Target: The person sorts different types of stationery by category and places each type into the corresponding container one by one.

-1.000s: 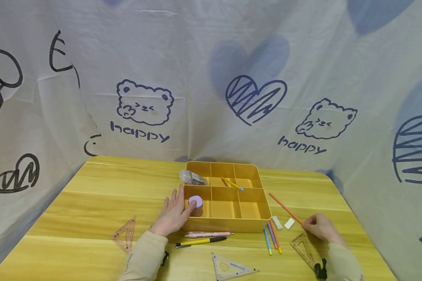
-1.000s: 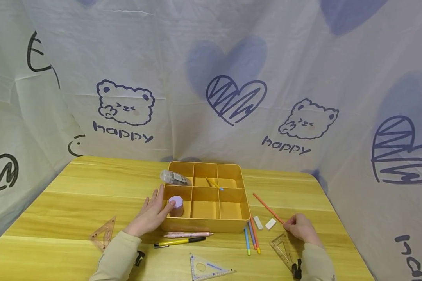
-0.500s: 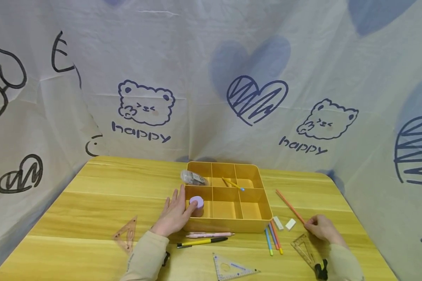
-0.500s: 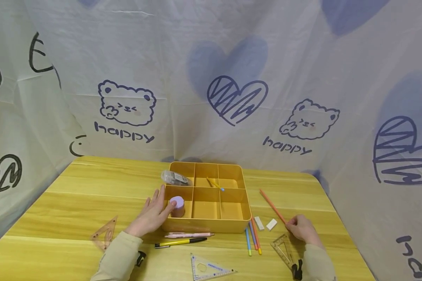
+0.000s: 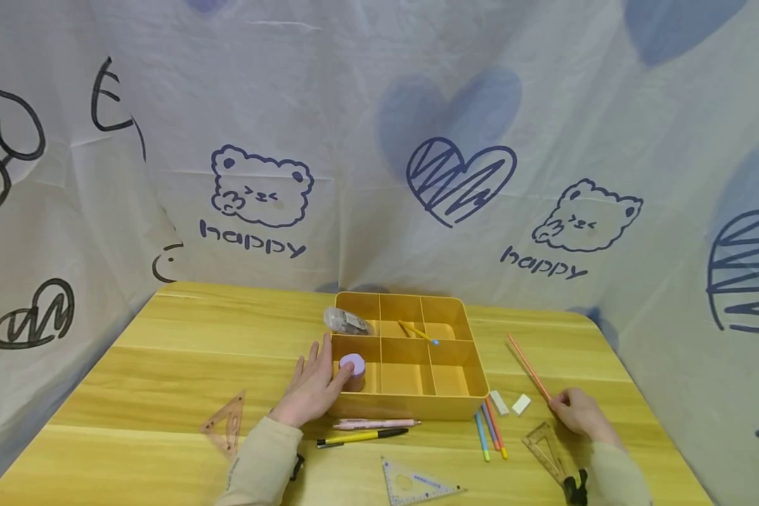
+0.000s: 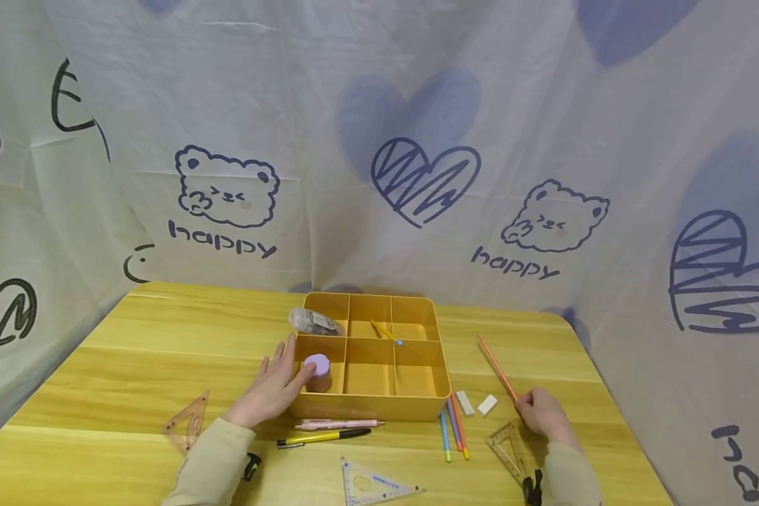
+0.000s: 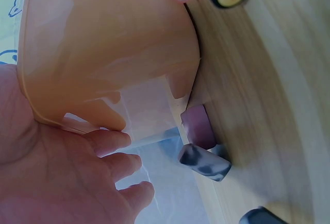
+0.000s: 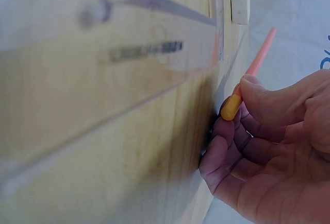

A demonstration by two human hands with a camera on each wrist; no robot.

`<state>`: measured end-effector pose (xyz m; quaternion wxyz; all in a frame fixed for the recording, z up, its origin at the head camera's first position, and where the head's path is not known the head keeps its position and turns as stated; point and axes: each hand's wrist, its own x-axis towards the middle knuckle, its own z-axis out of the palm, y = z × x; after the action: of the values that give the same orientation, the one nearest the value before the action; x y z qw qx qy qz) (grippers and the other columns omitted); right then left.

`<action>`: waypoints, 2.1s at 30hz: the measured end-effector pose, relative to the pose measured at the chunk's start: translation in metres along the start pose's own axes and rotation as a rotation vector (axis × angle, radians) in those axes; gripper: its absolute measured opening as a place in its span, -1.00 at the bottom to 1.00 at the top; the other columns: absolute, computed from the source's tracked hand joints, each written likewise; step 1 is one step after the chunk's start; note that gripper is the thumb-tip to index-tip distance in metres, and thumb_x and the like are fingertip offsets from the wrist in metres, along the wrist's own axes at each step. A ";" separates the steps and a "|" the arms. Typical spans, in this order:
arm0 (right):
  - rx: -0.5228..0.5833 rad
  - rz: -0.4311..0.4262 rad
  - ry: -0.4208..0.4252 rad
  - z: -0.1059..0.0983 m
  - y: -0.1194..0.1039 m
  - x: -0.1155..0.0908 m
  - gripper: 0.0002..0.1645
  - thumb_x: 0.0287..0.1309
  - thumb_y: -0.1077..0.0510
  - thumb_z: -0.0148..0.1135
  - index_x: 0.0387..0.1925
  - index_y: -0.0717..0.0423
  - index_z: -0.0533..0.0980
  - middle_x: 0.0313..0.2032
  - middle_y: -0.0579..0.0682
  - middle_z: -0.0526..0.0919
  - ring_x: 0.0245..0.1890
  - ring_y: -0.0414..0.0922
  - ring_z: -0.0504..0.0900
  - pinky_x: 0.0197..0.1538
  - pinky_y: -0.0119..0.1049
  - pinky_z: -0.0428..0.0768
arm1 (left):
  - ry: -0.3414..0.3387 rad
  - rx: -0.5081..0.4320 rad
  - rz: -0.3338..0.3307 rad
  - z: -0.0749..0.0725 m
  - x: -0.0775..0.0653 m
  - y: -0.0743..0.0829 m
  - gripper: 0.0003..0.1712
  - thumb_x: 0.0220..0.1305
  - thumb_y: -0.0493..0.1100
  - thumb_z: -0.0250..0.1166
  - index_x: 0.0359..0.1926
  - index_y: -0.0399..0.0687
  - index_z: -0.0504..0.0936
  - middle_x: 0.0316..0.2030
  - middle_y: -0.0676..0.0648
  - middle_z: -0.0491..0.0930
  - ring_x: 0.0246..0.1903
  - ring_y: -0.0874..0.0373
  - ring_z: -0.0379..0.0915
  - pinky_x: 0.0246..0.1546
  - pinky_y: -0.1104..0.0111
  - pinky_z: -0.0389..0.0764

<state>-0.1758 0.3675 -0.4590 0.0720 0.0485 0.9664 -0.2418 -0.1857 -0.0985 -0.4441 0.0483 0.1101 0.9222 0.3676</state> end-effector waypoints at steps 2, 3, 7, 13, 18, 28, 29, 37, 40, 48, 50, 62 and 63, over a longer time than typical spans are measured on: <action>0.007 0.005 -0.004 0.000 -0.001 -0.001 -0.74 0.39 0.23 0.03 -0.34 0.40 0.47 -0.42 0.17 0.51 -0.39 -0.04 0.46 -0.34 -0.27 0.41 | 0.001 -0.003 -0.001 0.000 0.000 0.000 -0.09 0.59 0.09 -0.05 0.56 -0.42 -0.26 0.56 -0.43 -0.14 0.59 -0.33 -0.31 0.56 -0.22 -0.30; 0.012 0.008 -0.005 0.000 -0.001 -0.001 -0.73 0.40 0.23 0.02 -0.34 0.40 0.46 -0.42 0.16 0.51 -0.39 -0.04 0.46 -0.34 -0.27 0.40 | 0.002 -0.004 -0.001 0.000 0.000 0.000 -0.09 0.59 0.09 -0.05 0.56 -0.42 -0.26 0.56 -0.42 -0.14 0.59 -0.33 -0.31 0.56 -0.22 -0.30; 0.018 0.012 -0.016 0.000 -0.002 -0.003 -0.73 0.42 0.25 -0.03 -0.29 0.43 0.45 -0.39 0.19 0.52 -0.36 -0.03 0.47 -0.32 -0.26 0.42 | 0.004 -0.006 0.003 0.000 -0.001 0.000 -0.09 0.59 0.10 -0.05 0.56 -0.43 -0.24 0.56 -0.42 -0.13 0.58 -0.33 -0.30 0.56 -0.22 -0.30; 0.016 0.019 -0.027 0.000 -0.001 -0.003 -0.70 0.42 0.28 -0.08 -0.18 0.52 0.44 -0.28 0.31 0.56 -0.28 0.05 0.50 -0.19 -0.10 0.52 | 0.001 -0.008 0.003 0.000 -0.003 0.001 -0.08 0.59 0.09 -0.04 0.56 -0.43 -0.24 0.56 -0.43 -0.13 0.58 -0.34 -0.31 0.56 -0.23 -0.30; 0.021 0.035 -0.022 0.002 0.005 0.002 -0.70 0.42 0.26 -0.08 -0.17 0.50 0.45 -0.30 0.27 0.55 -0.28 0.05 0.50 -0.20 -0.12 0.51 | -0.001 -0.009 0.002 0.000 -0.003 0.001 -0.08 0.59 0.10 -0.04 0.56 -0.43 -0.25 0.56 -0.43 -0.13 0.58 -0.34 -0.31 0.56 -0.23 -0.31; 0.033 0.034 0.012 0.005 0.013 0.006 -0.66 0.44 0.20 -0.07 -0.17 0.48 0.47 -0.33 0.23 0.55 -0.31 0.02 0.51 -0.22 -0.14 0.52 | 0.002 -0.010 0.001 0.000 -0.002 0.002 -0.09 0.59 0.08 -0.04 0.55 -0.45 -0.24 0.56 -0.43 -0.14 0.58 -0.35 -0.31 0.55 -0.23 -0.31; 0.048 0.033 0.003 0.003 0.010 0.004 -0.66 0.43 0.22 -0.07 -0.16 0.50 0.46 -0.32 0.25 0.55 -0.29 0.04 0.52 -0.21 -0.12 0.52 | 0.002 -0.011 0.001 -0.001 -0.002 0.002 -0.09 0.59 0.08 -0.04 0.55 -0.45 -0.25 0.56 -0.43 -0.14 0.58 -0.35 -0.31 0.55 -0.23 -0.31; 0.119 0.047 0.005 -0.003 -0.001 -0.006 -0.68 0.51 0.25 -0.17 -0.24 0.43 0.44 -0.38 0.17 0.56 -0.36 -0.06 0.49 -0.31 -0.27 0.45 | -0.004 -0.008 0.000 -0.001 -0.003 0.002 -0.09 0.59 0.08 -0.05 0.55 -0.44 -0.25 0.56 -0.43 -0.15 0.58 -0.34 -0.32 0.56 -0.23 -0.31; 0.150 0.047 0.003 -0.005 -0.003 -0.007 -0.67 0.52 0.25 -0.21 -0.22 0.44 0.42 -0.40 0.14 0.54 -0.37 -0.08 0.46 -0.31 -0.27 0.44 | -0.003 -0.011 0.000 -0.001 -0.003 0.003 -0.10 0.59 0.07 -0.05 0.56 -0.44 -0.25 0.56 -0.42 -0.15 0.58 -0.34 -0.32 0.56 -0.22 -0.31; 0.234 0.043 0.112 -0.007 -0.013 -0.009 -0.62 0.55 0.23 -0.24 0.03 0.53 0.36 -0.34 0.23 0.56 -0.46 -0.16 0.49 -0.40 -0.33 0.47 | -0.002 -0.013 0.002 0.000 -0.003 0.002 -0.10 0.59 0.08 -0.06 0.56 -0.43 -0.25 0.57 -0.41 -0.16 0.59 -0.33 -0.32 0.56 -0.22 -0.32; 0.263 0.040 0.161 -0.008 -0.018 -0.011 -0.61 0.56 0.22 -0.23 0.08 0.52 0.36 -0.29 0.25 0.56 -0.46 -0.18 0.49 -0.44 -0.35 0.48 | -0.001 -0.017 0.003 0.001 -0.003 0.002 -0.10 0.59 0.08 -0.06 0.56 -0.42 -0.25 0.57 -0.41 -0.16 0.59 -0.33 -0.33 0.56 -0.22 -0.32; 0.344 -0.039 0.566 -0.012 -0.048 -0.014 -0.69 0.48 0.23 0.05 0.00 0.40 0.59 -0.46 -0.01 0.61 -0.61 -0.40 0.48 -0.56 -0.48 0.47 | -0.007 -0.017 0.003 -0.001 -0.003 0.002 -0.12 0.60 0.05 -0.07 0.56 -0.43 -0.26 0.57 -0.41 -0.18 0.59 -0.32 -0.34 0.56 -0.22 -0.32; 0.355 -0.043 0.590 -0.012 -0.051 -0.015 -0.69 0.47 0.22 0.08 -0.01 0.39 0.61 -0.48 -0.07 0.61 -0.61 -0.43 0.48 -0.56 -0.49 0.47 | -0.007 -0.016 0.003 -0.001 -0.003 0.002 -0.12 0.60 0.04 -0.07 0.56 -0.43 -0.26 0.57 -0.41 -0.18 0.59 -0.32 -0.33 0.56 -0.22 -0.32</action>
<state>-0.1694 0.3279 -0.4226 -0.2254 0.1078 0.8892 -0.3833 -0.1821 -0.0980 -0.4419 0.0516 0.1124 0.9189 0.3746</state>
